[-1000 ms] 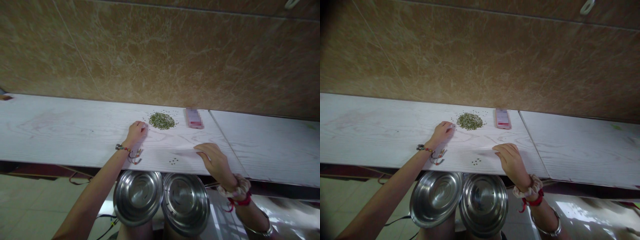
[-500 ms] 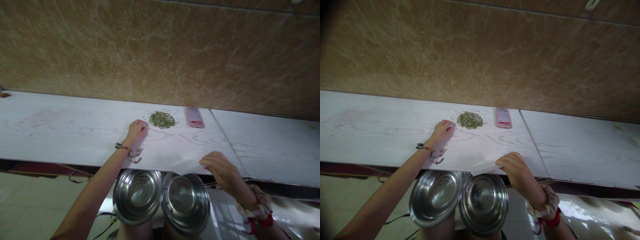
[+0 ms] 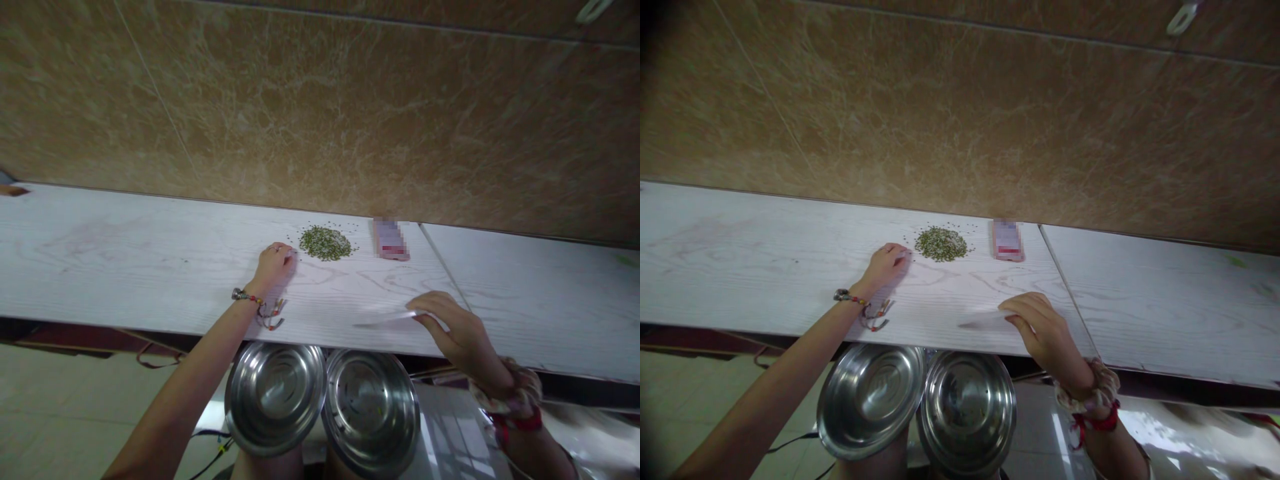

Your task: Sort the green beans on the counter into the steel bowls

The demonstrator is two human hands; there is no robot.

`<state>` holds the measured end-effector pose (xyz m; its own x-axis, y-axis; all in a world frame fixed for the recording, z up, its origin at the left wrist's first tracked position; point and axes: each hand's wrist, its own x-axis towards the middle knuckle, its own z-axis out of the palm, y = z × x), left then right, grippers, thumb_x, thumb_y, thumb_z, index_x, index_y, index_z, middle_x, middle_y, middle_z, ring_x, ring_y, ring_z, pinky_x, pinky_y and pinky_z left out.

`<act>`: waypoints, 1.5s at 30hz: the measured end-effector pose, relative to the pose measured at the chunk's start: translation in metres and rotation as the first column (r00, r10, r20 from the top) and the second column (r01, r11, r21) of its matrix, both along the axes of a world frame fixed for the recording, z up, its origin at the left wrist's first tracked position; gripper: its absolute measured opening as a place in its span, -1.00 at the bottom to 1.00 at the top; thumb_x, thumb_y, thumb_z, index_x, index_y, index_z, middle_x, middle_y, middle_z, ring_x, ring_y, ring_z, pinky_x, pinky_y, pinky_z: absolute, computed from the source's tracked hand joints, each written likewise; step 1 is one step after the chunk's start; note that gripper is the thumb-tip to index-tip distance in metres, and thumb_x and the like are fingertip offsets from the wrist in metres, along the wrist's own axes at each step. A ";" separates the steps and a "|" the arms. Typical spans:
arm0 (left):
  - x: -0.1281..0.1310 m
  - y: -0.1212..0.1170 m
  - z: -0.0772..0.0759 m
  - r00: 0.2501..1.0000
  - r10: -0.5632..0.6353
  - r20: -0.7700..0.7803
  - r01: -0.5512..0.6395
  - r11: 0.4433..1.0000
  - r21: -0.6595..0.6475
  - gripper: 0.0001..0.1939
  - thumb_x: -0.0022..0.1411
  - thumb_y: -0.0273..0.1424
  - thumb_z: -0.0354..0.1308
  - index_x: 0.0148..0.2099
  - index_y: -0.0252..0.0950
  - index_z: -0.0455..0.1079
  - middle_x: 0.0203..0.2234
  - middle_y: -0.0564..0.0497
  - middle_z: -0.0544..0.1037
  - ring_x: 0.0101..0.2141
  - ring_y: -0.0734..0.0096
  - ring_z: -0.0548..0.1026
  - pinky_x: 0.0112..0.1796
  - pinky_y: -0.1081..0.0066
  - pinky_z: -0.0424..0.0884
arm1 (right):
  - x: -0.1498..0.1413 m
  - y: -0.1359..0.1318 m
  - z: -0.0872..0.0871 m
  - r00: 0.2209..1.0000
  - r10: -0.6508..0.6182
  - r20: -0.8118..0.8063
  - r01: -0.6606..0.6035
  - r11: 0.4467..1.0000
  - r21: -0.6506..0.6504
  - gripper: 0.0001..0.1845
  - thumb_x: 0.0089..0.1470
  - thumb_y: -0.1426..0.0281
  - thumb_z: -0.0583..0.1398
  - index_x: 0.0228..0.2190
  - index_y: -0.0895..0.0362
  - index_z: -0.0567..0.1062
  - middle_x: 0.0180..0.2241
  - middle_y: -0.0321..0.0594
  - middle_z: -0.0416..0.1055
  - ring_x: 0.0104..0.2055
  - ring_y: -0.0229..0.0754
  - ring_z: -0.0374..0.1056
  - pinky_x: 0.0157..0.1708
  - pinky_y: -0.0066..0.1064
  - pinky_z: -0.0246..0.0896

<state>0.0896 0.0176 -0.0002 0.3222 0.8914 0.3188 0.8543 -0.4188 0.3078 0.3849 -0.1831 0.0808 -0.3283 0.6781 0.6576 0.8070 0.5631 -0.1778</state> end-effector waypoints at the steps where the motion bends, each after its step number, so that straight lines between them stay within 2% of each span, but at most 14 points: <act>1: 0.000 0.000 0.000 1.000 0.002 0.001 -0.002 1.000 -0.001 -0.68 0.11 -0.51 -0.04 -0.10 -0.35 0.42 -0.15 -0.19 0.47 -0.18 0.19 0.44 -0.09 0.19 0.35 | 0.001 0.009 -0.003 1.000 -0.022 -0.007 0.022 0.999 0.027 -0.85 0.14 0.46 0.07 -0.35 0.09 0.45 -0.44 -0.23 0.50 -0.36 -0.21 0.42 -0.32 -0.36 0.34; 7: 0.000 0.000 -0.002 1.000 -0.009 -0.001 0.009 1.000 0.029 -0.68 0.10 -0.53 -0.02 -0.11 -0.33 0.42 -0.15 -0.17 0.49 -0.17 0.21 0.45 -0.09 0.19 0.37 | 0.002 0.077 -0.018 0.992 -0.107 -0.074 0.119 0.976 0.181 -0.83 0.13 0.45 0.07 -0.32 0.09 0.46 -0.36 -0.21 0.53 -0.28 -0.16 0.43 -0.26 -0.32 0.32; 10: 0.000 0.000 -0.002 1.000 -0.013 -0.017 0.014 0.999 0.052 -0.69 0.10 -0.53 -0.02 -0.12 -0.32 0.43 -0.17 -0.14 0.51 -0.19 0.24 0.46 -0.11 0.23 0.39 | 0.001 0.110 -0.025 0.984 -0.143 -0.111 0.163 0.966 0.200 -0.81 0.12 0.46 0.05 -0.33 0.08 0.47 -0.36 -0.21 0.52 -0.28 -0.16 0.43 -0.26 -0.31 0.30; 15: 0.001 -0.002 0.002 0.999 0.007 -0.048 -0.005 1.000 0.028 -0.67 0.12 -0.51 -0.03 -0.08 -0.37 0.43 -0.15 -0.17 0.50 -0.16 0.20 0.46 -0.09 0.24 0.39 | -0.002 0.142 -0.043 0.985 -0.134 -0.113 0.155 0.966 0.207 -0.76 0.10 0.50 0.01 -0.35 0.07 0.47 -0.37 -0.21 0.52 -0.26 -0.13 0.42 -0.23 -0.27 0.27; 19: 0.000 -0.002 0.002 0.999 -0.001 -0.038 0.002 0.999 0.035 -0.68 0.12 -0.50 -0.03 -0.09 -0.35 0.43 -0.17 -0.15 0.50 -0.17 0.23 0.46 -0.10 0.26 0.40 | -0.001 0.145 -0.059 0.983 -0.133 -0.130 0.161 0.959 0.234 -0.77 0.11 0.51 0.01 -0.35 0.07 0.45 -0.38 -0.21 0.52 -0.28 -0.14 0.41 -0.25 -0.27 0.26; 22: -0.001 -0.002 0.000 1.000 -0.018 -0.025 0.020 0.998 0.063 -0.69 0.12 -0.49 -0.02 -0.11 -0.32 0.44 -0.19 -0.12 0.50 -0.18 0.26 0.46 -0.11 0.29 0.40 | 0.000 0.143 -0.064 0.982 -0.136 -0.129 0.164 0.958 0.234 -0.77 0.12 0.51 0.01 -0.35 0.07 0.45 -0.38 -0.22 0.51 -0.29 -0.14 0.40 -0.26 -0.28 0.25; 31: -0.001 -0.002 -0.001 1.000 -0.016 -0.011 0.017 0.998 0.058 -0.68 0.12 -0.51 -0.03 -0.10 -0.32 0.43 -0.18 -0.13 0.50 -0.18 0.24 0.45 -0.09 0.23 0.40 | -0.001 0.132 -0.058 0.986 -0.081 -0.149 0.115 0.965 0.237 -0.80 0.12 0.50 0.03 -0.34 0.07 0.44 -0.38 -0.22 0.51 -0.29 -0.15 0.40 -0.26 -0.30 0.28; 36: 0.000 -0.002 -0.001 1.000 -0.019 0.008 0.018 0.999 0.041 -0.68 0.12 -0.53 -0.02 -0.10 -0.35 0.44 -0.17 -0.16 0.50 -0.15 0.21 0.45 -0.07 0.20 0.37 | 0.005 0.128 -0.055 0.990 -0.062 -0.127 0.085 0.980 0.181 -0.80 0.13 0.48 0.02 -0.34 0.07 0.44 -0.38 -0.22 0.51 -0.29 -0.16 0.41 -0.25 -0.30 0.31; 45: -0.001 -0.001 -0.002 1.000 -0.016 -0.005 0.016 0.999 0.040 -0.67 0.10 -0.54 -0.02 -0.10 -0.34 0.44 -0.17 -0.15 0.50 -0.17 0.23 0.45 -0.06 0.22 0.37 | 0.011 0.125 -0.052 0.984 -0.116 -0.132 0.141 0.968 0.205 -0.79 0.14 0.45 0.02 -0.36 0.07 0.46 -0.39 -0.23 0.52 -0.31 -0.17 0.43 -0.28 -0.32 0.32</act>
<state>0.0882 0.0171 -0.0019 0.3382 0.8724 0.3528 0.8488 -0.4447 0.2861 0.3957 -0.0579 0.0289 -0.1590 0.5498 0.8200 0.8557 0.4911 -0.1633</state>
